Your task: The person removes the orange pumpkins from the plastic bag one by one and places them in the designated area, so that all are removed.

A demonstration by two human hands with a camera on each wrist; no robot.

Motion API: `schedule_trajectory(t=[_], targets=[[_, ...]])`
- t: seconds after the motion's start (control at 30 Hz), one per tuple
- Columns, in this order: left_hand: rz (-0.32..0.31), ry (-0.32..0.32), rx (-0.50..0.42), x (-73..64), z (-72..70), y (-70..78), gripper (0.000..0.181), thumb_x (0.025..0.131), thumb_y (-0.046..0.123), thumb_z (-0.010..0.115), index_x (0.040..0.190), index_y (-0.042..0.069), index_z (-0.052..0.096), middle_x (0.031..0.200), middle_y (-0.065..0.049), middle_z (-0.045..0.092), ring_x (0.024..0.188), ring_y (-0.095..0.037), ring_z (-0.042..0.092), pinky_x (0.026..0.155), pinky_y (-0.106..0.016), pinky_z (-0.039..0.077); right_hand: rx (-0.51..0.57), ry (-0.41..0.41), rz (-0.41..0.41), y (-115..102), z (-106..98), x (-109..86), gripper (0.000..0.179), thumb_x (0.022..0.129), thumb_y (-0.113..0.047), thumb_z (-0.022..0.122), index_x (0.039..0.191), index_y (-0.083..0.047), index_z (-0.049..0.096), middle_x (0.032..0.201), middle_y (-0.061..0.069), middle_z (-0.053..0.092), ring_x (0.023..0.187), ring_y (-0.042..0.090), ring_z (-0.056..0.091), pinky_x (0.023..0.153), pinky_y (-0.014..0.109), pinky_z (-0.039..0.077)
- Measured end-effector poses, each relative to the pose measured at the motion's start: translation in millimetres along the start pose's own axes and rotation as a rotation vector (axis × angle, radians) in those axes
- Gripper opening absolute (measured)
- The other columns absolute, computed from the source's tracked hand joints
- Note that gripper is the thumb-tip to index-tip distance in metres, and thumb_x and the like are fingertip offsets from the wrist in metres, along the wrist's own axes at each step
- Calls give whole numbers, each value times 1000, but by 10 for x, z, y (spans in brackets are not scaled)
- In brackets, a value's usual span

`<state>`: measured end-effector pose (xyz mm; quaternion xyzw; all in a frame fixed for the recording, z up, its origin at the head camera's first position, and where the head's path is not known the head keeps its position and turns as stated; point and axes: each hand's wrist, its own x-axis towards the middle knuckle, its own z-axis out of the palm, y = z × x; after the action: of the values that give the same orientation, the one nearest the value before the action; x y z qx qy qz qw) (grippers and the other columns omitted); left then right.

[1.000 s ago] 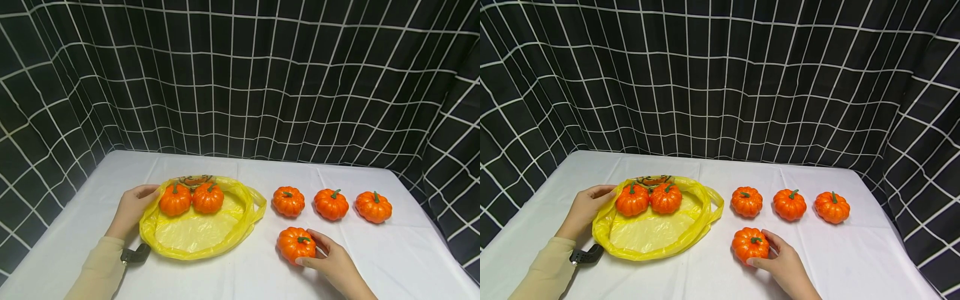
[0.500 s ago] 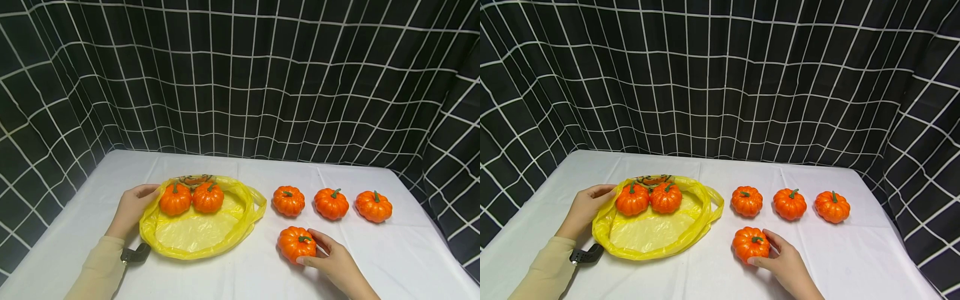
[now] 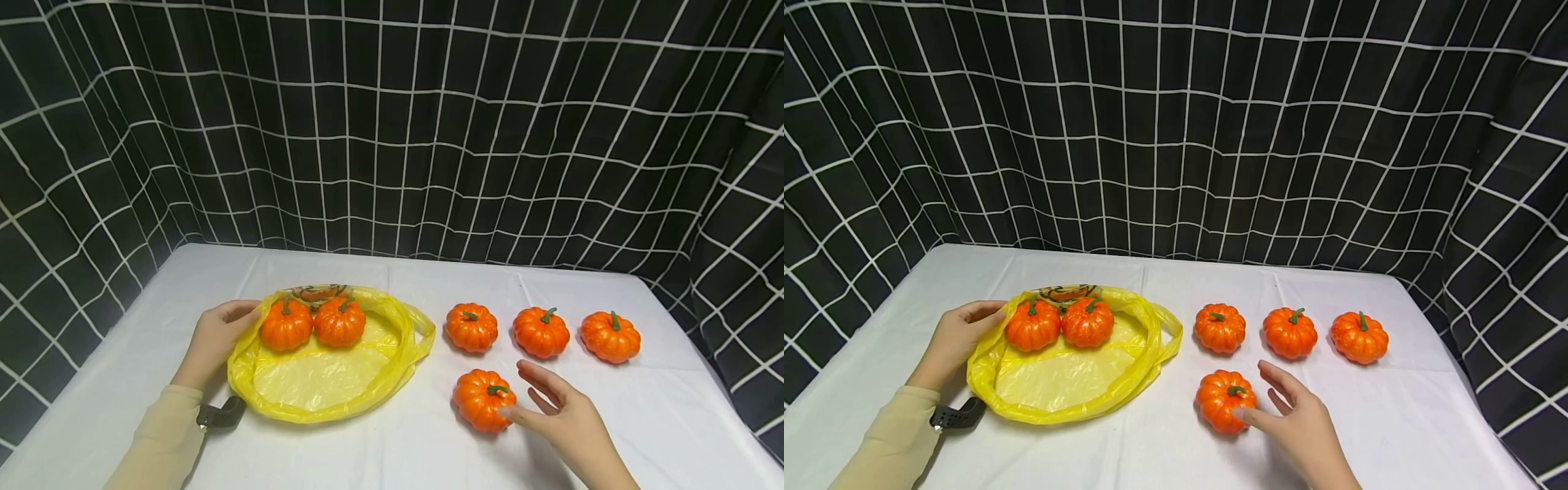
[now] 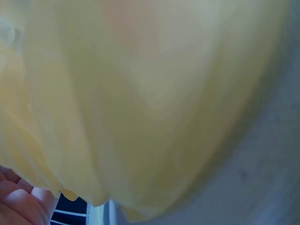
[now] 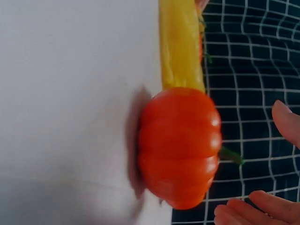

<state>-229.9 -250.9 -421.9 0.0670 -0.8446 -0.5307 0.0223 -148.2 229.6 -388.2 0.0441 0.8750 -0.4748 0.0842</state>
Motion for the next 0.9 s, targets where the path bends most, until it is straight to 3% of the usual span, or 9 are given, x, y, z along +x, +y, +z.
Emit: schedule_trajectory(t=[0.03, 0.13, 0.27, 0.33, 0.43, 0.53, 0.73, 0.9], targets=[[0, -1, -1, 0, 1, 2, 46, 100, 32, 57, 135, 3, 58, 141, -21, 58, 136, -34, 48, 114, -47, 42, 12, 10, -9, -13, -2, -13, 84, 82, -31, 81, 150, -4, 40, 155, 18, 43, 142, 33, 43, 105, 28, 47], [-1, -6, -5, -4, 0, 8, 46, 100, 33, 57, 136, 3, 58, 142, -21, 57, 137, -34, 47, 115, -48, 41, 52, 44, -45, -62, 17, -48, 79, 82, -29, 82, 148, -7, 44, 153, 15, 47, 133, 7, 53, 100, 16, 49], [-3, -5, -1, -6, -2, 12, 47, 100, 34, 57, 136, 4, 58, 142, -21, 56, 138, -34, 46, 116, -49, 39, 115, 65, -115, -172, 91, -60, 73, 81, -26, 82, 145, -11, 49, 150, 12, 50, 113, -23, 48, 96, 7, 46], [-5, -7, 0, -3, -1, 14, 47, 100, 34, 57, 136, 4, 58, 143, -21, 56, 138, -35, 46, 117, -50, 38, 127, 58, -148, -239, 142, -53, 72, 81, -24, 83, 143, -10, 50, 149, 12, 51, 119, -17, 51, 99, 11, 47], [-13, -9, -3, 2, 2, 17, 47, 100, 34, 58, 136, 4, 58, 143, -20, 56, 139, -35, 45, 117, -50, 37, 134, 35, -184, -349, 238, -35, 73, 79, -21, 84, 142, -7, 51, 148, 12, 53, 131, 8, 55, 104, 22, 48], [-17, -10, -9, 8, 3, 13, 47, 100, 34, 58, 136, 4, 58, 143, -20, 56, 139, -34, 45, 117, -50, 37, 149, 8, -210, -462, 355, 11, 74, 77, -19, 86, 141, -6, 52, 147, 12, 53, 137, 28, 50, 107, 30, 47], [-12, -4, -17, 11, 8, 8, 46, 100, 33, 58, 135, 4, 58, 142, -20, 57, 137, -34, 47, 117, -49, 38, 163, -17, -308, -619, 599, 178, 69, 74, -17, 87, 136, -7, 57, 144, 10, 57, 137, 28, 51, 108, 33, 46], [-12, 1, -10, 14, 5, 5, 45, 100, 31, 58, 135, 3, 58, 142, -21, 57, 137, -34, 47, 116, -49, 39, 213, -64, -326, -746, 782, 285, 72, 74, -12, 87, 137, -2, 55, 146, 15, 54, 140, 29, 48, 110, 35, 45]])
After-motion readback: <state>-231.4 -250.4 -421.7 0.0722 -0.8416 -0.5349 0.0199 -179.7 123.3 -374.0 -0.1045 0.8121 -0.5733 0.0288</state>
